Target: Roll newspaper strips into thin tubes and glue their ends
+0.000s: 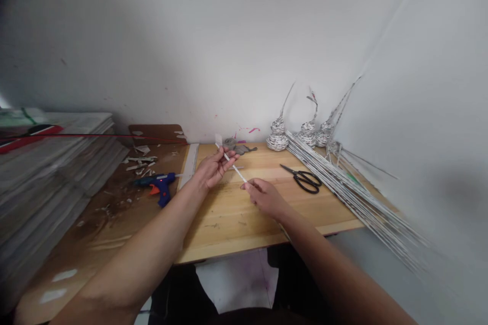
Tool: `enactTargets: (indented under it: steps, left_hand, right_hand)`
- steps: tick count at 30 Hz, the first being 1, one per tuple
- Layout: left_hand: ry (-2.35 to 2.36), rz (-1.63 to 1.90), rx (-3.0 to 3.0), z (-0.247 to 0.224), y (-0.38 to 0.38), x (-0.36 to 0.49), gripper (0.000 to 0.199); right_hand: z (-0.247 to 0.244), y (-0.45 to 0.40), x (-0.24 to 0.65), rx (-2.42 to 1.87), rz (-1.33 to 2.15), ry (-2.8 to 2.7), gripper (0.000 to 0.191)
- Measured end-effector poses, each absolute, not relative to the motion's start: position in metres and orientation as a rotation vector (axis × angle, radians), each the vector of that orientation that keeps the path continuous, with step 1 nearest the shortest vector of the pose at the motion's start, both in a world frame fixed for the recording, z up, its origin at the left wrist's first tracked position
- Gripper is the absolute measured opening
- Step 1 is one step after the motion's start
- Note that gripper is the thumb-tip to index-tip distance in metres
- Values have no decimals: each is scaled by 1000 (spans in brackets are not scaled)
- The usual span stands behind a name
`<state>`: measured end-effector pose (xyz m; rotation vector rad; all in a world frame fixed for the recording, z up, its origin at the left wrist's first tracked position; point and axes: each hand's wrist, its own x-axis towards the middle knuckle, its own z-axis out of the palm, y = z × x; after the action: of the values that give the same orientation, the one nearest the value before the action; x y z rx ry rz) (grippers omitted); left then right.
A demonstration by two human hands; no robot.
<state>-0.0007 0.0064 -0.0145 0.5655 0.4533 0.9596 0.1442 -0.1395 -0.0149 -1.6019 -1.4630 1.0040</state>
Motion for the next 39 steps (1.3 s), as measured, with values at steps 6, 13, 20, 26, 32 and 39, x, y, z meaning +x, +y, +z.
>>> enactTargets:
  steps: [6,13,20,26,32,39]
  left_hand:
    - [454,953,579,-13,5,-1,19]
    - [477,966,573,-9,3,-1,20]
    - [483,960,581,-8,3,-2,22]
    - [487,954,601,-9,3,-2,21]
    - [485,935,612,-11,3,-2,22]
    - [517,939,587,-11,4,-2,21]
  right_hand:
    - [-17,-140,139,-1636,889,-1547,38]
    - [-12,-138,139,-1632,790,-1536,33]
    - [-15,-133,140,-1495,1359,-1334,45]
    - [-18,-135,134,-1652,565,-1677,33]
    - [-20,-134,135,-1464,1394,-1355,49]
    - [-20,-135,133,-1644,686,-1580,32]
